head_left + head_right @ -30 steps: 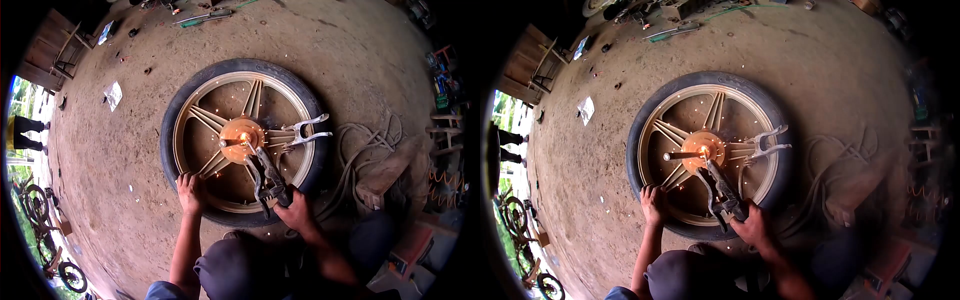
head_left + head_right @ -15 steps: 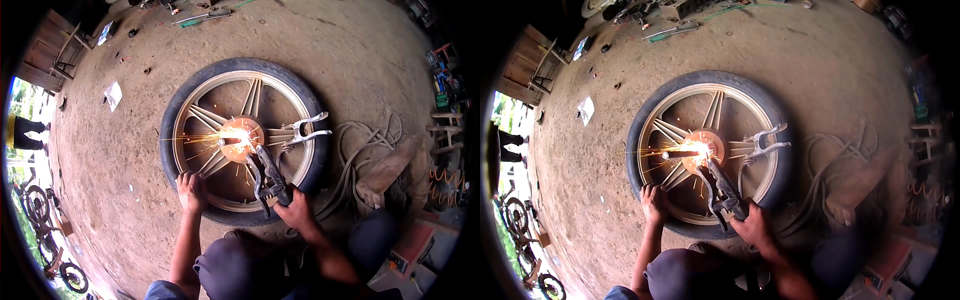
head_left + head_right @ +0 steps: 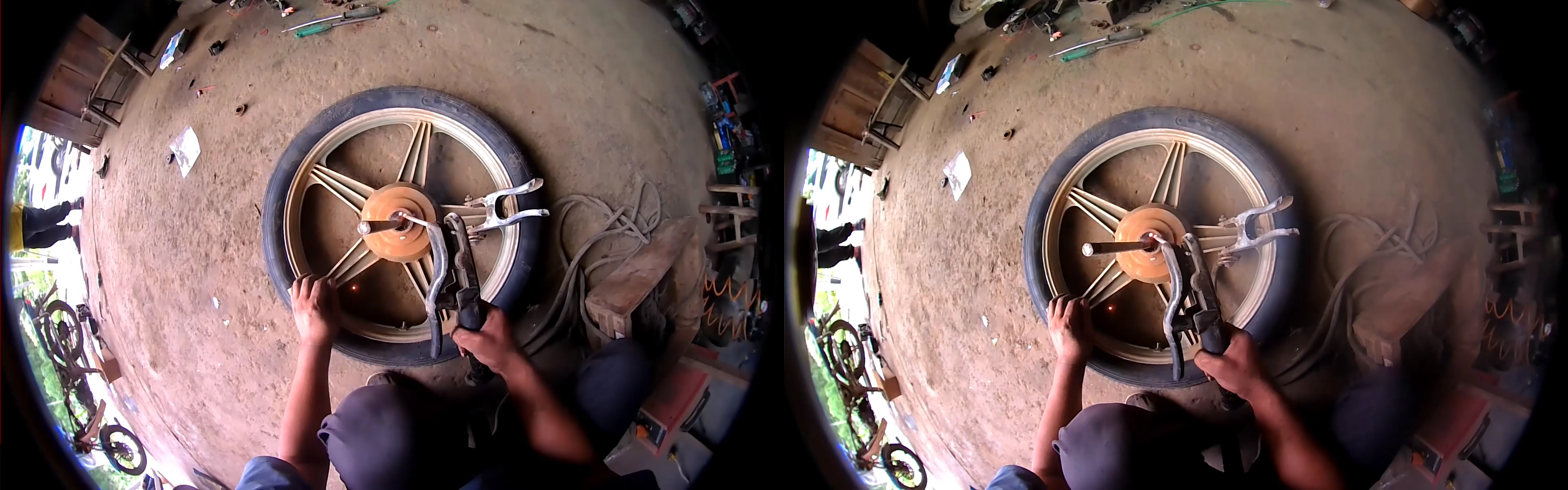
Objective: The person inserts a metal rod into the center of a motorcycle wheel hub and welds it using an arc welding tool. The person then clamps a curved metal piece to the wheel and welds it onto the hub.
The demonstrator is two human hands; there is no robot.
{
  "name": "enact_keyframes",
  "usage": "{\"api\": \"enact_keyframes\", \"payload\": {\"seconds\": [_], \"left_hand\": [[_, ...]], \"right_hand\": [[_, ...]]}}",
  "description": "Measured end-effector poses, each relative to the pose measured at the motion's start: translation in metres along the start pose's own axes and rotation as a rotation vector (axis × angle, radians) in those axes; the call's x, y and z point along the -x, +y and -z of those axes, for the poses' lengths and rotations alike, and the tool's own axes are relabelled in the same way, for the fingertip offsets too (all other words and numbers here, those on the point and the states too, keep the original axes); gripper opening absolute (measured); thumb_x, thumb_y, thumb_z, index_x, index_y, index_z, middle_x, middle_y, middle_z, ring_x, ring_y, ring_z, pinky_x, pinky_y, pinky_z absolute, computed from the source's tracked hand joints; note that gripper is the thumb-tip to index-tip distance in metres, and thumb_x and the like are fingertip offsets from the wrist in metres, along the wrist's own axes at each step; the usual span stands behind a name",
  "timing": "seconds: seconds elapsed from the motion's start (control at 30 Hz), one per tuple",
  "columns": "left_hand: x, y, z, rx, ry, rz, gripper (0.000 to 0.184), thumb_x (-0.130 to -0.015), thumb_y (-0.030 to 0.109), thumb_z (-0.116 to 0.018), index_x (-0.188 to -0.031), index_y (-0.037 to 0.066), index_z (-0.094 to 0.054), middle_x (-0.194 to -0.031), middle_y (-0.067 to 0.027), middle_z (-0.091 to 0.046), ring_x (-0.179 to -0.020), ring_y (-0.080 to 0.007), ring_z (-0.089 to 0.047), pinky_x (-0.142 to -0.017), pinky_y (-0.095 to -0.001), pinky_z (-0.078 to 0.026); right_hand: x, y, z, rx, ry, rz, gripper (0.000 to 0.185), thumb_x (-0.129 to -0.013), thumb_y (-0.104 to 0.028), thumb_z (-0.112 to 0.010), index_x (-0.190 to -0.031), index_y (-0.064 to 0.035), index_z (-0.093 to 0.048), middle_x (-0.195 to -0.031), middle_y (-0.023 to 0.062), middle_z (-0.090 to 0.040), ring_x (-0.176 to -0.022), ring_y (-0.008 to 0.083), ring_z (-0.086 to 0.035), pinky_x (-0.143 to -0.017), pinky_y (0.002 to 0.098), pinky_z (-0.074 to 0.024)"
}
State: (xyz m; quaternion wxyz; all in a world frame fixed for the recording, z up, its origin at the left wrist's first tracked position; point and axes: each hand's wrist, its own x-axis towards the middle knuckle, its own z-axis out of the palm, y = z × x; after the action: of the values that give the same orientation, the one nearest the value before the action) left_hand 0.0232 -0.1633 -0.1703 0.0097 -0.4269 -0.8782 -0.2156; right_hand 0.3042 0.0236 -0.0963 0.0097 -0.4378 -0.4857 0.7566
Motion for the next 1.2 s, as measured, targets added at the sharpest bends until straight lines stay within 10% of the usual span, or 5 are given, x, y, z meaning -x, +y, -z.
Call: {"api": "enact_keyframes", "payload": {"seconds": [0.17, 0.37, 0.5, 0.67, 1.2], "left_hand": [[0.003, 0.004, 0.002, -0.002, -0.022, -0.022, 0.007, -0.093, 0.012, -0.067, -0.095, 0.005, -0.067, -0.104, -0.0158, -0.065, -0.104, -0.0379, -0.059, -0.094, -0.0484, -0.047], [-0.004, 0.005, 0.004, 0.004, 0.048, -0.004, 0.009, -0.094, 0.011, -0.063, -0.094, 0.004, -0.067, -0.098, -0.0167, -0.064, -0.101, -0.0394, -0.058, -0.092, -0.0501, -0.048], [-0.001, 0.009, 0.005, -0.037, -0.032, -0.038, 0.007, -0.093, 0.011, -0.065, -0.092, 0.005, -0.067, -0.099, -0.0155, -0.065, -0.101, -0.038, -0.059, -0.092, -0.048, -0.048], [-0.004, 0.008, 0.003, -0.019, 0.036, -0.022, 0.008, -0.094, 0.012, -0.065, -0.092, 0.005, -0.067, -0.099, -0.0152, -0.066, -0.101, -0.0372, -0.06, -0.092, -0.0479, -0.048], [0.001, 0.0, -0.002, -0.036, 0.015, -0.003, 0.008, -0.093, 0.012, -0.067, -0.096, 0.005, -0.068, -0.103, -0.0159, -0.065, -0.104, -0.0372, -0.06, -0.092, -0.0479, -0.048]], "right_hand": [[0.009, -0.031, -0.018, 0.966, 0.32, 0.353, 0.034, -0.073, -0.023, -0.082, -0.091, -0.0021, -0.062, -0.078, 0.0252, -0.067, -0.078, 0.0469, -0.067, -0.067, 0.0507, -0.054], [0.017, -0.048, 0.001, -0.583, -0.093, -0.199, 0.008, -0.08, -0.006, -0.067, -0.086, -0.0063, -0.061, -0.074, 0.0026, -0.064, -0.058, 0.0185, -0.062, -0.055, 0.0348, -0.0511], [0.017, -0.054, -0.008, 0.636, 0.205, 0.512, 0.027, -0.077, -0.014, -0.073, -0.099, -0.0024, -0.064, -0.082, 0.015, -0.07, -0.072, 0.0309, -0.069, -0.07, 0.0403, -0.0565], [0.037, -0.057, -0.005, 0.112, 0.121, 0.286, 0.024, -0.076, -0.011, -0.072, -0.095, -0.0015, -0.061, -0.073, 0.0016, -0.055, -0.07, 0.012, -0.053, -0.067, 0.0329, -0.0494], [0.023, -0.019, -0.012, 0.408, 0.161, 0.253, 0.043, -0.074, -0.02, -0.077, -0.111, -0.0011, -0.065, -0.095, 0.0174, -0.07, -0.088, 0.0309, -0.067, -0.085, 0.0426, -0.0539]]}}
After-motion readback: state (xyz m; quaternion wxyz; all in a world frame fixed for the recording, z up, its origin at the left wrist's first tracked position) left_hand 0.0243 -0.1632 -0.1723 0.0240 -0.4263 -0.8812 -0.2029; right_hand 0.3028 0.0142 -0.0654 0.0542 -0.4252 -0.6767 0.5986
